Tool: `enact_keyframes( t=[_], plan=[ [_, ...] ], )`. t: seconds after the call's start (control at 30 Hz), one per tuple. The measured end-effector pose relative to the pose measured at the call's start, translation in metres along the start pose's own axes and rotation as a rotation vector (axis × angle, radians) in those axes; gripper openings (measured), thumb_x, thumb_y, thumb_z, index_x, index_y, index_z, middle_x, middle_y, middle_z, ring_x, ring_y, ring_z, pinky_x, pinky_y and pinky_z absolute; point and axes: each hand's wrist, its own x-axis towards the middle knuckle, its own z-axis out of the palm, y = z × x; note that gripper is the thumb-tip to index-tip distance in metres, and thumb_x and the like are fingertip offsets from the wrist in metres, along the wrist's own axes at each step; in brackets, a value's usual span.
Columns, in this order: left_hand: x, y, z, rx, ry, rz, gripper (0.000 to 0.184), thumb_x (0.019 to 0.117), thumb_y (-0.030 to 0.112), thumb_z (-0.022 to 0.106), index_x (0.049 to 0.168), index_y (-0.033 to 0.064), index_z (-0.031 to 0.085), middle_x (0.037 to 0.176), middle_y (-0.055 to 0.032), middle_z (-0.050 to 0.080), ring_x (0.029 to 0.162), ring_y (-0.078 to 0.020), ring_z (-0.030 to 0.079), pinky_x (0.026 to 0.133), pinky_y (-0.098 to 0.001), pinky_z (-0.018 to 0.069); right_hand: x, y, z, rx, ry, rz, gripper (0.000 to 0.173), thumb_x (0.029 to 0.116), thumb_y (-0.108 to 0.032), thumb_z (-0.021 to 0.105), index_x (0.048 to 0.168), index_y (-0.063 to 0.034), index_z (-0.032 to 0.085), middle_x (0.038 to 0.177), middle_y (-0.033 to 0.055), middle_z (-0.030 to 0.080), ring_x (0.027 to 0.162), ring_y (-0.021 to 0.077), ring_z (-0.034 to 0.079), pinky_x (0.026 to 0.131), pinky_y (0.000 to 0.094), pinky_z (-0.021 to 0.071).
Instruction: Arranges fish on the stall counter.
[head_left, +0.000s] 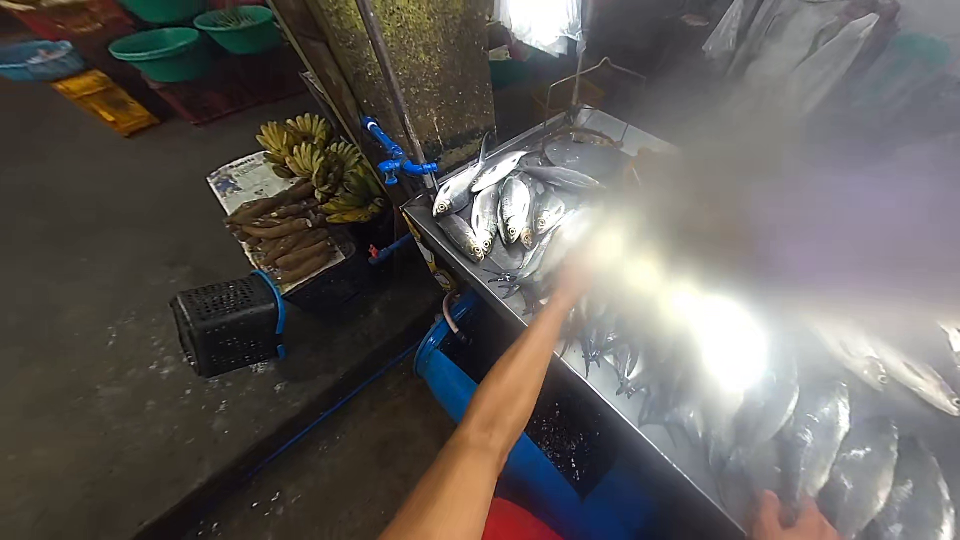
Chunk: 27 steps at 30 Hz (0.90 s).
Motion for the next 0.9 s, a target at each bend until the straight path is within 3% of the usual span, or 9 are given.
enact_keyframes(
  t=[0.13, 0.23, 0.3, 0.37, 0.43, 0.53, 0.67, 0.8, 0.9],
  plan=[
    [-0.125, 0.0, 0.026, -0.109, -0.123, 0.092, 0.086, 0.0789, 0.025, 0.079, 0.152, 0.0016, 0.042, 0.135, -0.0183, 0.063, 0.121, -0.0241, 0.065, 0.104, -0.045, 0.0536, -0.001, -0.004, -0.018, 0.517, -0.094, -0.175, 0.061, 0.1025, -0.035, 0.056, 0.147, 0.0053, 0.049, 0.145, 0.029, 0.053, 0.136, 0.0369, 0.052, 0.115, 0.0484, 0.0405],
    [-0.223, 0.013, 0.08, -0.009, -0.293, 0.182, 0.095, 0.0752, 0.032, 0.082, 0.154, 0.0022, 0.039, 0.139, -0.0165, 0.061, 0.123, -0.0206, 0.064, 0.104, -0.0425, 0.0541, -0.029, -0.042, -0.064, 1.245, -0.405, -0.223, 0.069, 0.1044, -0.042, 0.044, 0.154, 0.0054, 0.032, 0.142, 0.0185, 0.058, 0.124, 0.0243, 0.063, 0.098, 0.0421, 0.0579],
    [-0.278, 0.011, 0.124, 0.132, -0.452, 0.319, 0.104, 0.0722, 0.036, 0.085, 0.157, 0.001, 0.035, 0.14, -0.0192, 0.059, 0.124, -0.0233, 0.062, 0.104, -0.0421, 0.0538, -0.042, -0.064, -0.091, 1.598, -0.541, -0.105, 0.082, 0.0985, -0.048, 0.057, 0.155, 0.0038, 0.026, 0.135, 0.0146, 0.062, 0.118, 0.0221, 0.066, 0.095, 0.0431, 0.0589],
    [-0.319, 0.004, 0.156, 0.231, -0.65, 0.501, 0.108, 0.0757, 0.04, 0.083, 0.159, -0.0006, 0.028, 0.141, -0.0223, 0.053, 0.128, -0.0272, 0.056, 0.107, -0.042, 0.0505, -0.035, -0.055, -0.104, 1.793, -0.465, 0.174, 0.059, 0.0985, -0.02, 0.058, 0.147, 0.0045, 0.034, 0.119, 0.0191, 0.067, 0.105, 0.0242, 0.07, 0.092, 0.0432, 0.061],
    [-0.345, -0.003, 0.167, 0.285, -0.792, 0.598, 0.096, 0.0803, 0.04, 0.078, 0.159, 0.0038, 0.035, 0.151, -0.0217, 0.046, 0.138, -0.0309, 0.048, 0.113, -0.0463, 0.0447, -0.022, -0.008, -0.106, 1.864, -0.445, 0.334, 0.049, 0.1026, -0.013, 0.05, 0.147, 0.0018, 0.035, 0.116, 0.0199, 0.068, 0.1, 0.0254, 0.071, 0.089, 0.0443, 0.0618],
    [-0.355, -0.02, 0.164, 0.353, -0.809, 0.558, 0.073, 0.085, 0.037, 0.07, 0.15, 0.0105, 0.051, 0.155, -0.0173, 0.044, 0.139, -0.0309, 0.047, 0.106, -0.0474, 0.05, 0.019, 0.061, -0.117, 1.753, -0.44, 0.347, 0.048, 0.1043, -0.015, 0.048, 0.148, -0.0012, 0.037, 0.118, 0.0171, 0.068, 0.102, 0.0237, 0.07, 0.088, 0.0433, 0.0614],
    [-0.363, -0.059, 0.133, 0.432, -0.674, 0.34, 0.066, 0.0861, 0.029, 0.068, 0.148, 0.0112, 0.054, 0.155, -0.0157, 0.044, 0.134, -0.0297, 0.053, 0.091, -0.0474, 0.0584, 0.102, 0.127, -0.124, 1.503, -0.456, 0.373, 0.048, 0.1045, -0.039, 0.057, 0.145, -0.014, 0.05, 0.12, 0.0118, 0.07, 0.105, 0.0236, 0.07, 0.09, 0.0463, 0.0598],
    [-0.374, -0.087, 0.095, 0.51, -0.485, 0.213, 0.066, 0.0852, 0.029, 0.066, 0.147, 0.0085, 0.055, 0.154, -0.0195, 0.045, 0.128, -0.0346, 0.056, 0.091, -0.0513, 0.0566, 0.131, 0.118, -0.181, 1.366, -0.363, 0.5, 0.047, 0.1066, -0.035, 0.053, 0.149, -0.0175, 0.044, 0.128, 0.0098, 0.063, 0.106, 0.0196, 0.065, 0.088, 0.0399, 0.0556],
    [-0.384, -0.104, 0.07, 0.533, -0.367, 0.119, 0.065, 0.0864, 0.029, 0.063, 0.146, 0.0058, 0.054, 0.151, -0.023, 0.046, 0.122, -0.0363, 0.059, 0.088, -0.051, 0.0564, 0.11, 0.081, -0.243, 1.318, -0.285, 0.53, 0.041, 0.1111, -0.026, 0.041, 0.148, -0.0075, 0.043, 0.131, 0.0116, 0.059, 0.109, 0.0145, 0.061, 0.092, 0.0308, 0.0513]
  ],
)
